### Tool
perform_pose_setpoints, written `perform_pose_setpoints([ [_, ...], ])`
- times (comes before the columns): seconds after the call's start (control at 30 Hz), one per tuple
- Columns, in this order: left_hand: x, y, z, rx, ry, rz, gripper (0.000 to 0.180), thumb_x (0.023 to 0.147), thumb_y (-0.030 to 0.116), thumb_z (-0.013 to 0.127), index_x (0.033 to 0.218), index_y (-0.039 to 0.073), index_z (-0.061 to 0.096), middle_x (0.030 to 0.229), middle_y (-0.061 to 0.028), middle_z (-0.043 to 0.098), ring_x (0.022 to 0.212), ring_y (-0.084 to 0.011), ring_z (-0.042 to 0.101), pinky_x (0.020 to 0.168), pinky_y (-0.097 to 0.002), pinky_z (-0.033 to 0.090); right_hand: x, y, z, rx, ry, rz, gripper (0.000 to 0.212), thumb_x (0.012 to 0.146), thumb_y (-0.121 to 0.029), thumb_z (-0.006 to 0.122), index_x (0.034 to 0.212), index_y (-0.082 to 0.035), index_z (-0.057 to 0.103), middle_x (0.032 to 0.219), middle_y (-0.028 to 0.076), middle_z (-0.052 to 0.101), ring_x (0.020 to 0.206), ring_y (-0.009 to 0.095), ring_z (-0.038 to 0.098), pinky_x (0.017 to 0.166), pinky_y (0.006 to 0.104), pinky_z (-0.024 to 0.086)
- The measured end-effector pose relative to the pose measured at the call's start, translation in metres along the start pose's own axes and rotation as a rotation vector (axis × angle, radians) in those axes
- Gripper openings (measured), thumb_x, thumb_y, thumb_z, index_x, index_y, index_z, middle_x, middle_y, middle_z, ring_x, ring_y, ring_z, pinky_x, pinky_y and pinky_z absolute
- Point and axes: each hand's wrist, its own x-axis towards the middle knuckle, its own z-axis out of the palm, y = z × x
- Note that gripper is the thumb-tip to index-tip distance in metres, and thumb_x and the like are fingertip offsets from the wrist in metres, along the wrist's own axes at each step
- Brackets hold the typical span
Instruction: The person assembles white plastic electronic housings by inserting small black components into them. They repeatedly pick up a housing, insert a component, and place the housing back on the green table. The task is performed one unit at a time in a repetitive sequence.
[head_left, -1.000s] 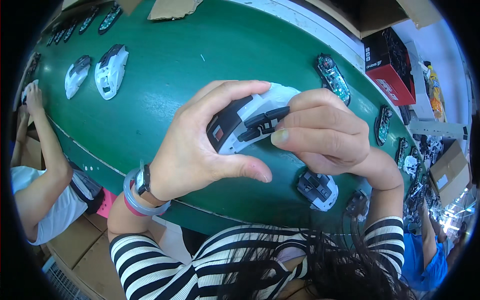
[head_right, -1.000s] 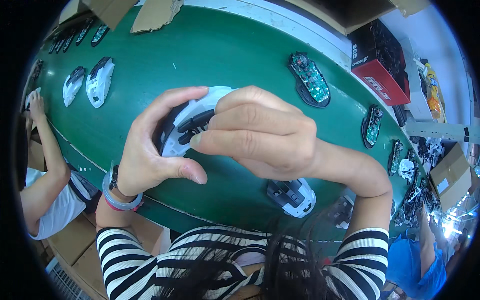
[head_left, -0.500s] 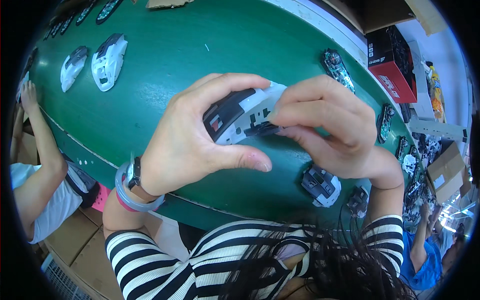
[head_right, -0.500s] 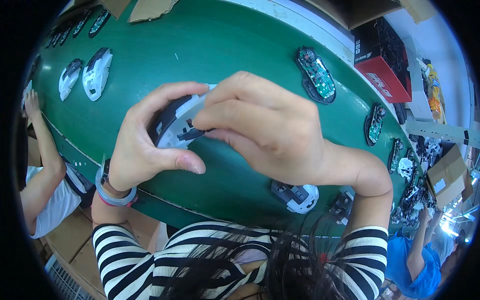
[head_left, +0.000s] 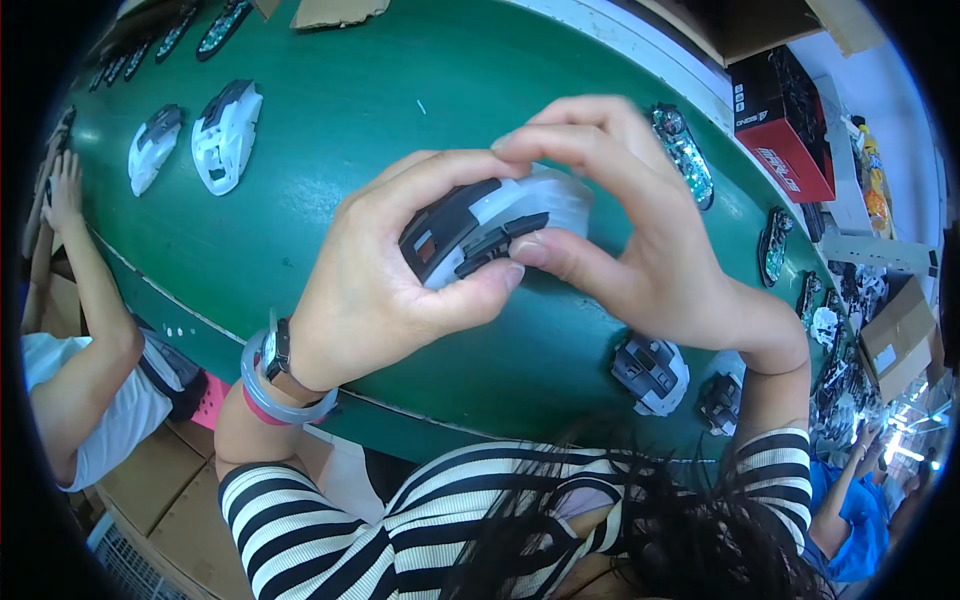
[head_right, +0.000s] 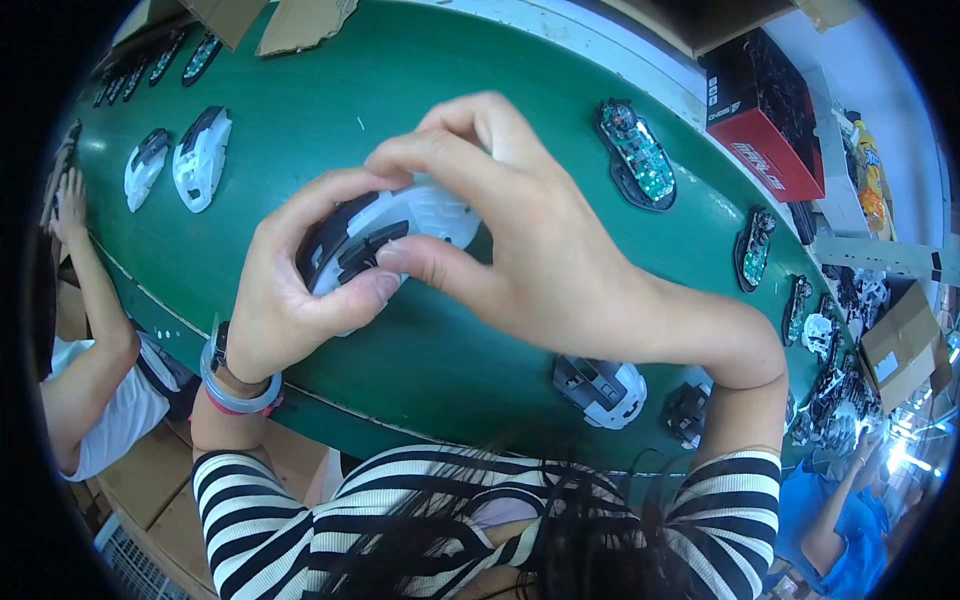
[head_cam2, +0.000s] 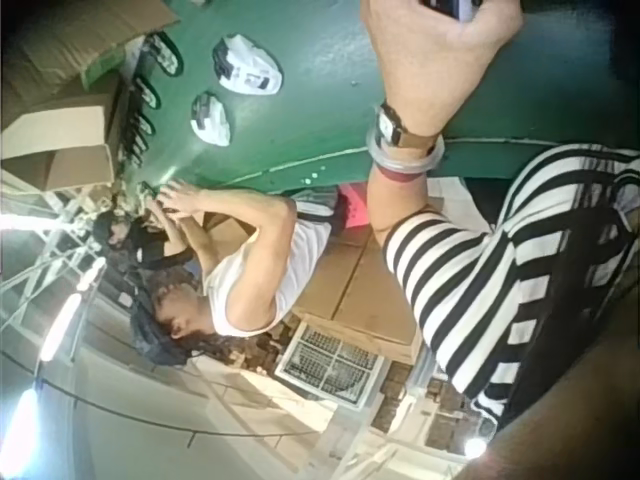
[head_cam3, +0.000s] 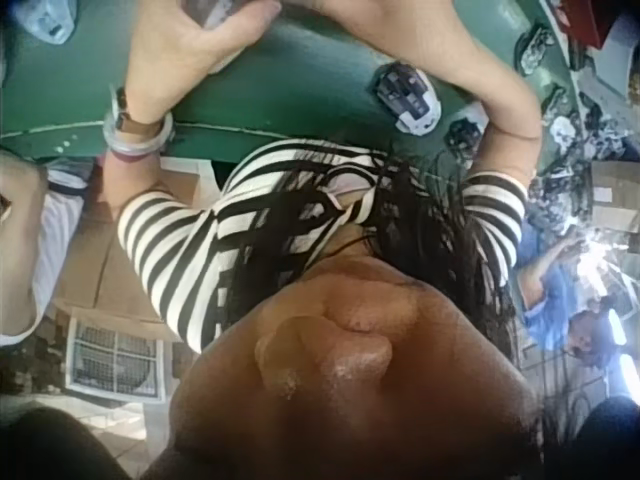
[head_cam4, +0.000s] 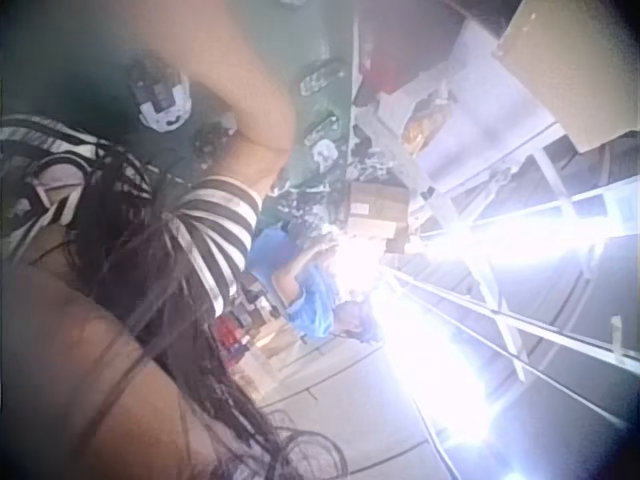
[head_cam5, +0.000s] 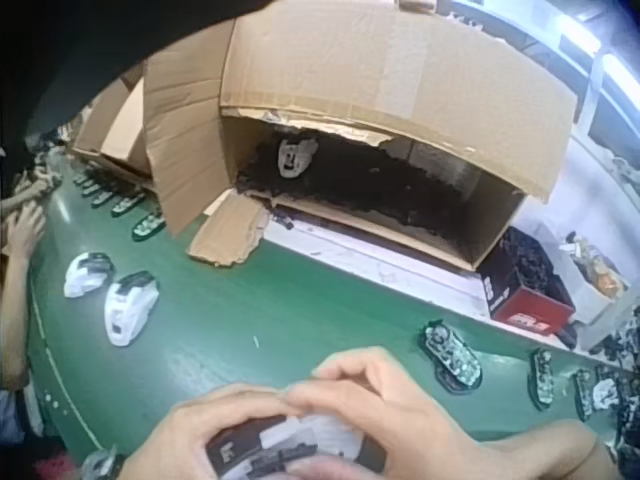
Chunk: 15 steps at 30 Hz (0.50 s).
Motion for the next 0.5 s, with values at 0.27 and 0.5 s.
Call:
perform_pose_setpoints([
  [0.27, 0.000, -0.006, 0.001, 0.118, -0.014, 0.096, 0.054, 0.070, 0.018, 0.073, 0.120, 0.001, 0.061, 0.115, -0.0117, 0.061, 0.106, -0.0220, 0.059, 0.097, -0.0318, 0.043, 0.008, 0.004, -0.005, 0.394, -0.209, 0.340, 0.045, 0.084, -0.007, 0.072, 0.120, -0.003, 0.046, 0.111, 0.009, 0.054, 0.108, 0.017, 0.054, 0.083, 0.0326, 0.052],
  [0.5, 0.001, -0.011, -0.002, 0.193, -0.026, 0.304, 0.046, 0.067, 0.009, 0.071, 0.113, 0.006, 0.066, 0.114, -0.0185, 0.061, 0.103, -0.0315, 0.063, 0.090, -0.0367, 0.049, -0.008, 0.000, 0.008, 0.174, -0.021, 0.161, 0.057, 0.079, -0.014, 0.072, 0.122, 0.002, 0.037, 0.104, 0.030, 0.060, 0.089, 0.042, 0.064, 0.076, 0.0428, 0.053],
])
